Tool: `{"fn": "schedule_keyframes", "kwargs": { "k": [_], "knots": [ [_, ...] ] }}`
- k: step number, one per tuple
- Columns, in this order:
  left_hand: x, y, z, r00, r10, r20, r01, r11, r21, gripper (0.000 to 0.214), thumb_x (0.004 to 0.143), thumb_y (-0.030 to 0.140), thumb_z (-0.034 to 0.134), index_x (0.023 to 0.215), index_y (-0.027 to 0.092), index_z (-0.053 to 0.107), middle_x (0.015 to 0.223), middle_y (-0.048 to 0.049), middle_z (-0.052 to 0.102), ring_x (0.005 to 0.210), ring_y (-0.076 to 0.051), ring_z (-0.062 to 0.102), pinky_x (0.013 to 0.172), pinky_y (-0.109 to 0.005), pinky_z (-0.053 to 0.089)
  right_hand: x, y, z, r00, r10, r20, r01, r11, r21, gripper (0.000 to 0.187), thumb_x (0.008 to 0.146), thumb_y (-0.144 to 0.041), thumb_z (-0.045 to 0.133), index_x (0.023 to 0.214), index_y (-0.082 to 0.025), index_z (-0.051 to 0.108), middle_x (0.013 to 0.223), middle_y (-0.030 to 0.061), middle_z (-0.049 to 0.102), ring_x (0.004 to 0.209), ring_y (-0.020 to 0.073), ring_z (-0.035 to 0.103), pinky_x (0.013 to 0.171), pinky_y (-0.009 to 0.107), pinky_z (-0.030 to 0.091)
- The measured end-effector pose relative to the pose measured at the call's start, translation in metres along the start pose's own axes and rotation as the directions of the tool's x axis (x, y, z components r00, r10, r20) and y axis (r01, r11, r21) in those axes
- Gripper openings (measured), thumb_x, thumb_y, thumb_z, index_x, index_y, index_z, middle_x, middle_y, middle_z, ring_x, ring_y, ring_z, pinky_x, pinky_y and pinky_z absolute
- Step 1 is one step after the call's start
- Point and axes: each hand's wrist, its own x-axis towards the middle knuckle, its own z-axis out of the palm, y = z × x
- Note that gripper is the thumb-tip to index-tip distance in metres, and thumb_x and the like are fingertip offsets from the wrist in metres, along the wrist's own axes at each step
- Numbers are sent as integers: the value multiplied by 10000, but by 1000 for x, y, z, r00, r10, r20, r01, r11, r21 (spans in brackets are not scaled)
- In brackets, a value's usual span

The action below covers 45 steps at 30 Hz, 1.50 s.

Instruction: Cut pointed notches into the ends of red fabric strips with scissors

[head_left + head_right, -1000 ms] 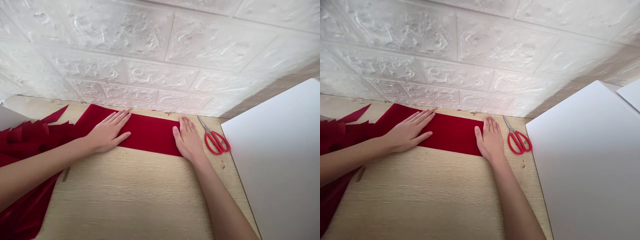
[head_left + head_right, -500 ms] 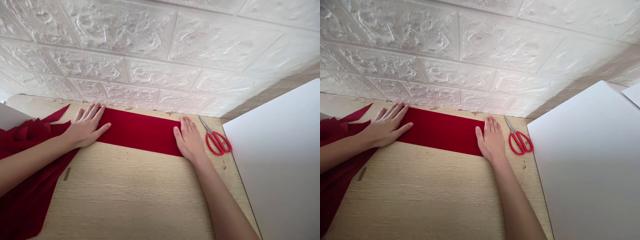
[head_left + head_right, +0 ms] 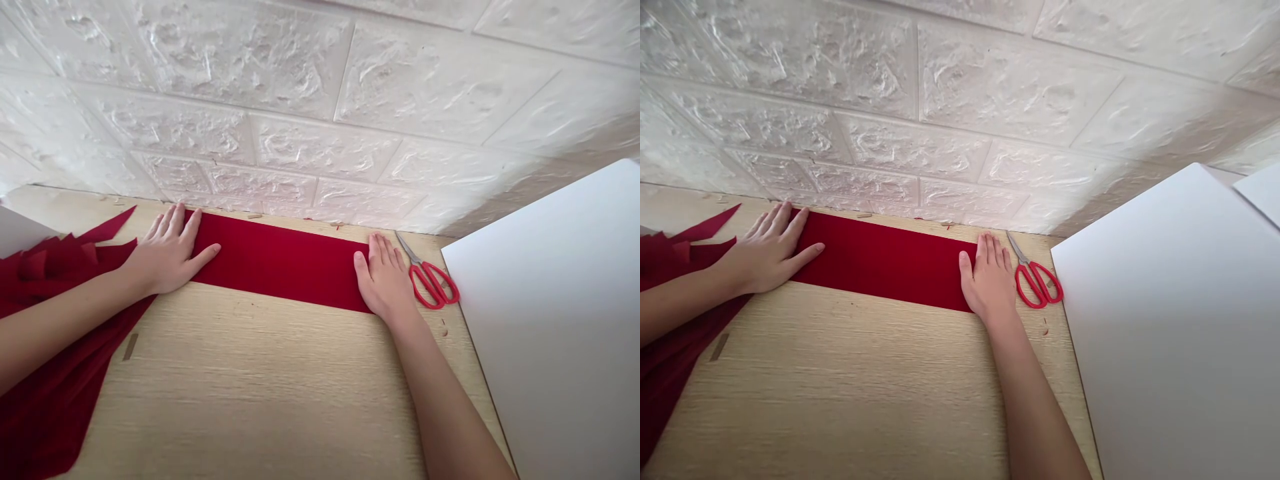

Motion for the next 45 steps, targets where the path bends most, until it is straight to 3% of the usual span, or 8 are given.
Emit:
{"fn": "schedule_keyframes", "kwargs": {
  "k": [8,12,20,23,31,37,41,45],
  "knots": [
    [-3,3,-5,1000,0,20,0,1000,0,952,971,643,189,1629,-46,196,1705,-361,138,1620,-481,117,1302,-575,166,2,12,6,995,9,-103,-3,998,56,741,1064,-460,212,1609,18,363,1694,242,360,1607,317,303,1309,564,222],
    [-3,6,-5,1000,-13,15,14,1000,-9,958,954,634,208,1625,-50,205,1701,-370,140,1619,-482,118,1304,-574,150,-14,2,-8,962,-134,-238,144,989,25,735,1077,-469,203,1622,6,339,1722,236,309,1638,328,203,1315,596,186],
    [-3,7,-6,1000,-1,2,1,1000,-24,987,942,645,177,1623,-69,208,1691,-379,141,1617,-491,116,1306,-572,142,-62,-79,0,812,-572,116,561,820,115,827,1085,-595,238,1678,-19,213,1764,145,132,1653,264,61,1351,472,158],
    [-2,5,-3,999,20,-25,-21,999,-28,989,951,665,160,1624,-58,216,1691,-370,153,1612,-498,131,1303,-578,152,-69,-75,6,821,-548,162,532,836,132,824,1088,-601,239,1672,-20,233,1755,156,153,1647,272,117,1346,481,186],
    [-4,3,-2,998,32,-51,-35,998,-48,1027,948,695,121,1610,-82,242,1683,-380,164,1607,-503,145,1303,-574,146,-110,4,10,987,-163,-19,162,986,-43,763,1091,-506,223,1652,5,290,1713,235,304,1615,337,262,1281,593,326],
    [-4,5,-3,997,30,-69,-35,997,-70,1037,937,687,137,1591,-107,275,1661,-404,194,1596,-517,173,1301,-574,142,-146,20,15,979,122,-163,-148,976,-158,910,1041,-609,229,1602,102,322,1591,386,438,1539,486,375,1224,681,357],
    [-4,5,-2,997,30,-69,-34,997,-63,1048,935,696,127,1593,-106,267,1667,-394,198,1607,-498,154,1303,-572,140,-143,1,0,972,80,-221,-114,983,-147,914,1047,-606,209,1618,105,267,1613,405,386,1564,507,308,1210,713,344],
    [-4,5,-3,998,27,-52,-30,998,-56,1018,944,672,144,1605,-97,239,1675,-389,177,1604,-506,151,1296,-585,144,-98,-34,-15,977,-171,-129,166,985,-47,807,1079,-553,243,1692,-33,171,1736,250,255,1639,375,168,1273,635,300]
  ]
}}
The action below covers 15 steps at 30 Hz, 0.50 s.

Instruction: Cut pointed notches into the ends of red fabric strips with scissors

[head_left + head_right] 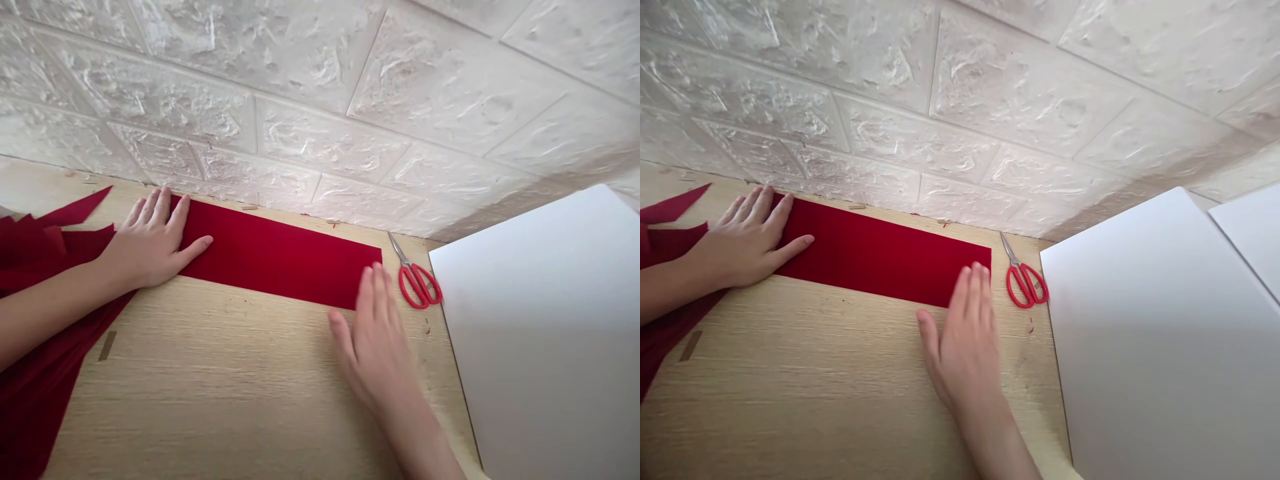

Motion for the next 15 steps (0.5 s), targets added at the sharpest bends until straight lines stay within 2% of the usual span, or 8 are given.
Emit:
{"fn": "schedule_keyframes", "kwargs": {
  "k": [2,3,5,6,11,15],
  "knots": [
    [0,0,0,1000,-1,9,1,1000,1,1016,943,675,144,1607,-88,240,1678,-384,175,1601,-510,160,1291,-596,153,33,-6,3,986,-121,113,114,991,68,808,1080,-571,248,1688,-41,206,1756,207,220,1652,329,107,1312,575,245],
    [1,0,0,1000,-1,11,1,1000,1,1018,942,680,142,1606,-85,244,1681,-381,174,1600,-511,163,1290,-599,157,47,-5,6,973,-149,178,134,987,94,820,1080,-580,233,1679,-20,225,1755,211,210,1651,321,112,1322,556,223],
    [1,0,0,1000,-2,7,2,1000,2,1020,942,685,133,1604,-82,254,1685,-374,173,1600,-509,166,1291,-595,160,67,6,13,953,-126,275,97,989,115,848,1082,-586,193,1659,35,235,1746,236,198,1646,306,147,1333,521,194],
    [1,-1,1,1000,-3,4,3,1000,2,1024,942,689,132,1604,-82,256,1686,-372,174,1601,-509,167,1293,-591,160,72,14,16,952,-107,288,78,991,110,842,1083,-579,197,1657,36,239,1746,233,193,1646,302,146,1334,517,183],
    [1,-2,1,1000,-3,13,3,1000,7,1031,942,699,130,1616,-75,229,1694,-366,157,1611,-494,141,1303,-574,142,70,58,28,984,95,154,-104,993,53,808,1077,-548,181,1639,19,305,1717,248,285,1626,314,238,1316,560,212],
    [1,-2,1,1000,-10,19,10,1000,17,1019,942,684,141,1617,-75,224,1687,-372,164,1609,-495,147,1303,-575,145,66,66,34,982,159,98,-164,985,51,851,1066,-573,176,1623,56,306,1712,275,287,1622,327,249,1318,547,204]
  ]
}}
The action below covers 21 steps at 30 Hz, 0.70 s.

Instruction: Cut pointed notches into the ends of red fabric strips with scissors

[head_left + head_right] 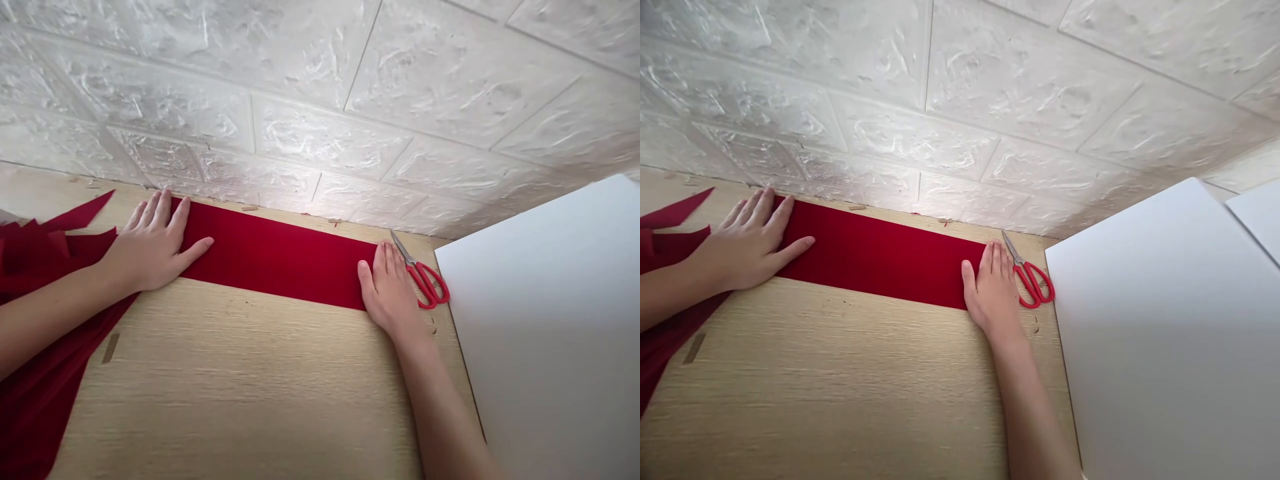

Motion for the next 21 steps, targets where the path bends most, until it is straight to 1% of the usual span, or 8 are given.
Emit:
{"fn": "schedule_keyframes", "kwargs": {
  "k": [4,7,9,11,16,17,19,21],
  "knots": [
    [0,1,0,1000,7,-13,-7,1000,12,1000,946,665,159,1609,-79,240,1672,-390,177,1602,-508,163,1301,-577,153,-1,-1,0,998,9,-60,-4,997,80,833,1060,-568,208,1599,51,347,1686,297,345,1602,353,303,1295,574,259],
    [1,1,-1,1000,1,12,-1,999,38,993,943,653,161,1611,-78,231,1671,-394,176,1602,-510,163,1297,-577,165,-3,3,-8,982,37,-187,3,977,211,756,1052,-541,307,1584,-12,389,1628,272,466,1537,334,433,1249,546,365],
    [3,0,-3,999,-1,47,-3,997,72,993,937,645,164,1609,-83,230,1670,-396,181,1601,-508,171,1293,-574,178,-5,7,-16,945,36,-326,53,964,259,661,1038,-482,395,1544,-61,455,1524,246,586,1431,314,550,1196,521,439],
    [6,0,-5,996,-6,88,-4,993,118,997,931,641,170,1606,-90,229,1671,-397,188,1602,-500,180,1288,-574,190,-7,12,-22,895,17,-445,111,959,260,558,1029,-407,443,1481,-91,528,1389,224,676,1309,304,622,1122,498,505],
    [6,6,-19,981,-61,184,26,982,189,1018,925,644,74,1598,-107,215,1691,-380,182,1622,-468,127,1288,-564,201,-7,25,-24,810,5,-587,178,950,255,339,988,-296,514,1269,-177,662,1075,138,752,1016,277,673,898,464,588],
    [5,10,-23,984,-45,170,12,981,192,1017,924,644,55,1601,-100,203,1703,-363,168,1629,-455,100,1295,-565,182,-6,28,-23,791,12,-612,187,947,260,301,973,-279,529,1220,-187,676,1023,122,754,969,269,672,863,454,589],
    [2,22,-32,996,36,76,-49,982,181,999,922,659,58,1620,-47,173,1733,-302,149,1638,-424,80,1308,-566,135,-4,32,-21,763,32,-645,199,939,281,240,953,-253,543,1134,-196,690,959,105,753,922,258,669,816,431,585],
    [1,44,-41,989,141,-33,-134,977,165,935,938,672,114,1626,48,219,1732,-229,237,1623,-407,174,1309,-566,143,-2,35,-19,766,55,-640,197,928,316,207,953,-241,535,1081,-201,692,953,103,753,934,254,669,805,414,580]
  ]
}}
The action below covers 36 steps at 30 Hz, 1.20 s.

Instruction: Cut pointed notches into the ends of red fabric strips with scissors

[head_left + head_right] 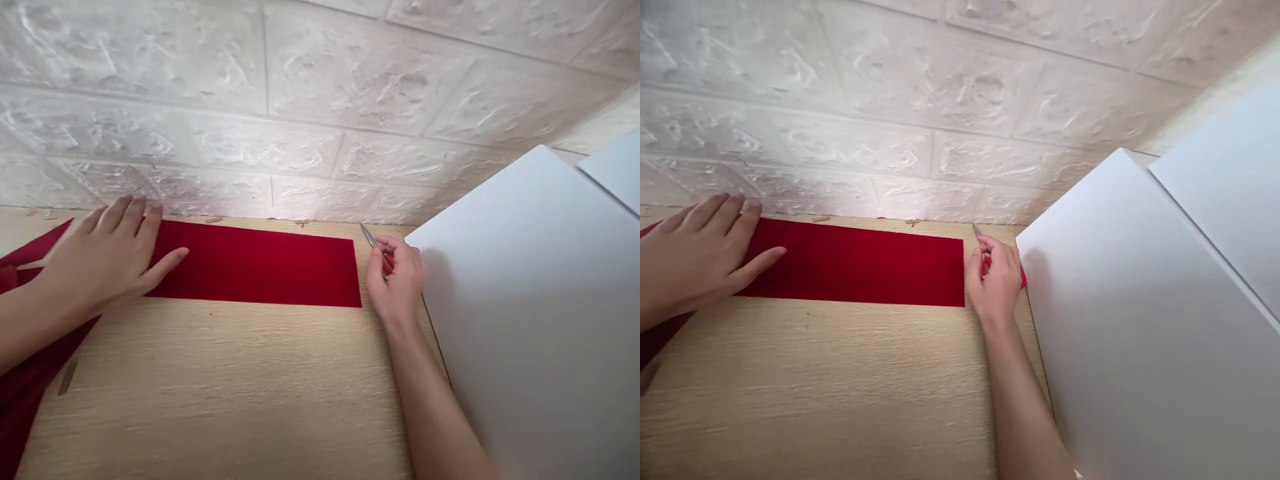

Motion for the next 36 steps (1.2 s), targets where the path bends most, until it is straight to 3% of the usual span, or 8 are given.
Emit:
{"fn": "schedule_keyframes", "kwargs": {
  "k": [4,8,12,15,21,26,30,36],
  "knots": [
    [21,71,-20,976,218,20,-217,975,-44,632,1017,521,249,1352,140,624,1417,-164,647,1373,-386,551,1192,-547,401,1,3,4,999,47,28,-46,999,-6,190,963,-266,519,1006,-208,695,938,102,760,933,259,665,798,407,558],
    [58,154,-26,903,418,97,-402,903,-149,393,1039,338,419,1268,152,680,1348,-134,693,1277,-329,619,1086,-476,502,1,4,7,998,42,43,-40,998,-45,197,965,-279,507,936,-219,692,908,96,770,877,258,658,755,392,530],
    [95,202,-22,889,436,141,-391,882,-265,312,1030,262,480,1239,160,689,1297,-128,704,1228,-311,645,942,-401,555,1,5,8,997,52,53,-47,996,-79,203,965,-269,502,934,-219,696,884,93,770,883,266,656,759,390,518],
    [111,214,-18,886,425,188,-363,885,-291,297,1006,159,477,1191,176,708,1269,-119,713,1208,-297,656,904,-379,554,1,6,8,993,62,97,-49,989,-139,219,966,-261,495,930,-213,706,901,99,779,889,273,652,781,398,508],
    [122,217,-15,888,386,251,-292,894,-340,271,962,254,639,1209,162,701,1302,-143,692,1186,-323,662,917,-400,554,2,6,11,982,79,171,-41,976,-215,235,950,-260,542,878,-217,761,908,109,784,931,314,621,819,444,469],
    [123,217,-12,887,394,242,-280,874,-398,266,987,270,602,1219,191,705,1342,-121,678,1237,-313,638,969,-391,539,2,6,11,975,116,190,-71,971,-230,257,931,-230,543,919,-213,799,939,111,785,959,320,608,813,442,464],
    [129,218,-7,892,384,238,-252,860,-443,260,1004,238,535,1178,204,724,1287,-103,718,1166,-288,682,927,-370,552,2,7,12,970,137,199,-90,970,-226,274,929,-219,539,948,-211,812,960,104,784,982,320,605,841,448,471],
    [138,222,-3,884,388,259,-218,834,-506,259,971,199,588,1197,189,714,1233,-93,765,1065,-243,728,908,-339,560,1,8,12,968,138,208,-93,972,-213,301,947,-226,533,1023,-222,823,1021,104,767,1038,317,572,926,464,469]
  ]
}}
